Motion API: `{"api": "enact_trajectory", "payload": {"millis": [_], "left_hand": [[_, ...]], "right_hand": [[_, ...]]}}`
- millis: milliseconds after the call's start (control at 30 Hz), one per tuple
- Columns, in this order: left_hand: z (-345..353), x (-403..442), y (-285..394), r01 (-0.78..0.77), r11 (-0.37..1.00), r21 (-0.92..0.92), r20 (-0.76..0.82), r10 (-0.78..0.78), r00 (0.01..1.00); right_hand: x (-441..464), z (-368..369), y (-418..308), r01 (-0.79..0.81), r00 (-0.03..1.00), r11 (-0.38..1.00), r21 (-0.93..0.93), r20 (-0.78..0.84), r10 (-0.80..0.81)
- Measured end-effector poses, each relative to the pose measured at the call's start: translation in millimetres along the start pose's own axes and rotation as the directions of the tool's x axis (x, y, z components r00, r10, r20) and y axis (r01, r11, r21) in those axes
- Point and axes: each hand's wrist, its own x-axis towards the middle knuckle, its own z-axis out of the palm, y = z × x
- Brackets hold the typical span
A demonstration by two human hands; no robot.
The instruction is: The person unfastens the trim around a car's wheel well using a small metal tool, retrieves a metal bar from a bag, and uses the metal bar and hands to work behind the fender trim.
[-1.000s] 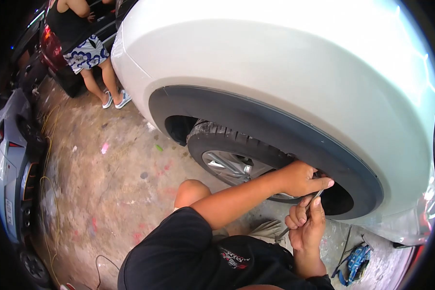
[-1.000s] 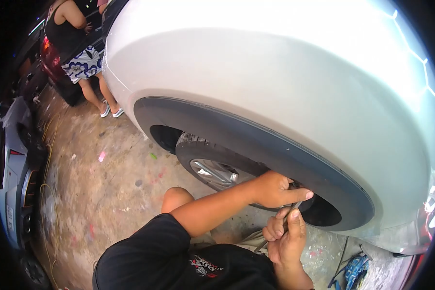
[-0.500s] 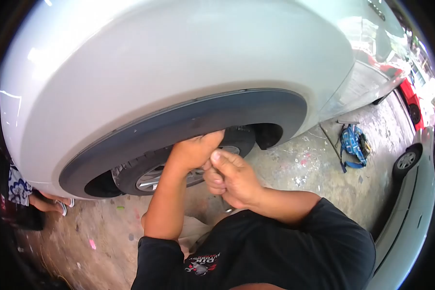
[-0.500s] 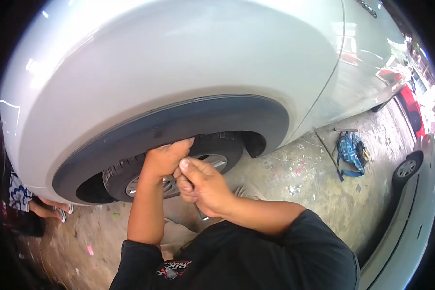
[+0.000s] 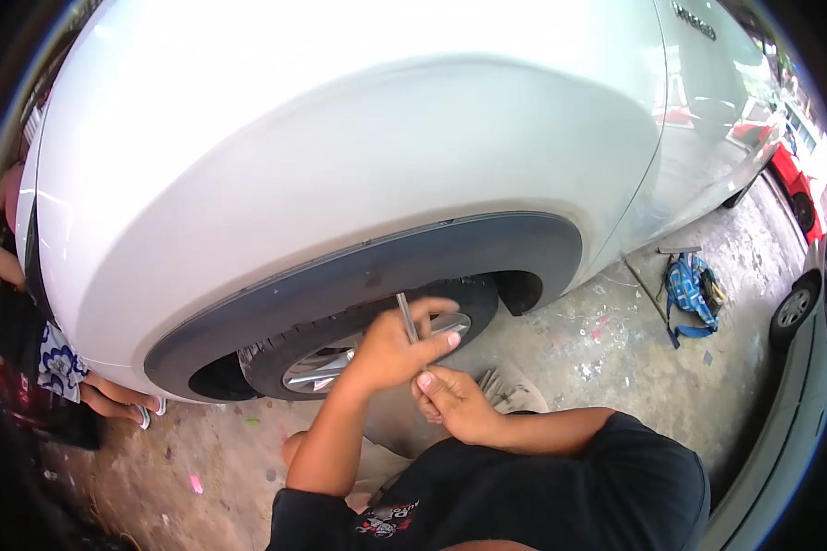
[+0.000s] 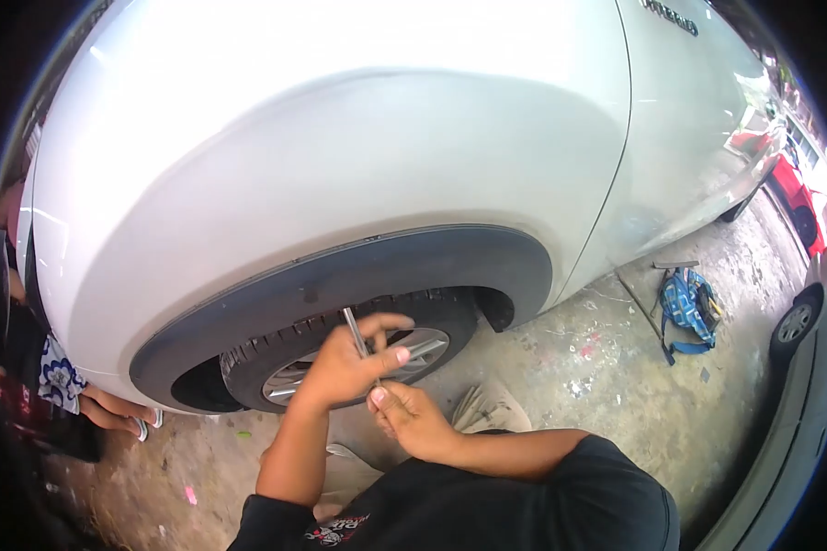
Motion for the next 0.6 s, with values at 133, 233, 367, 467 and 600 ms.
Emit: {"api": "enact_trajectory", "payload": {"millis": [133, 233, 367, 467, 600], "left_hand": [[19.9, -2.1, -3.8, -0.129, 0.991, -0.015, -0.106, 0.127, 0.986], [18.5, 1.2, -0.4, -0.071, 0.997, 0.016, -0.127, 0.072, 0.989], [6.4, 5.2, 24.6, -0.075, 0.997, -0.008, -0.298, 0.07, 0.952], [-2.5, 11.7, 18.1, -0.257, 0.965, -0.048, -0.432, 0.212, 0.876], [-7.1, 5.4, 3.0, -0.13, 0.989, 0.071, -0.46, 0.148, 0.876]], "right_hand": [[7.6, 0.3, 0.2, 0.164, 0.98, 0.963, -0.215, -0.074, -0.184], [13.4, -0.6, -15.6, 0.204, 0.966, 0.949, -0.241, -0.108, -0.236], [53.9, -11.4, -43.3, 0.251, 0.923, 0.839, -0.483, -0.141, -0.357], [81.0, 3.1, -58.6, 0.445, 0.844, 0.784, -0.433, -0.09, -0.529], [108.8, -0.9, -46.2, 0.558, 0.749, 0.66, -0.502, -0.036, -0.661]]}}
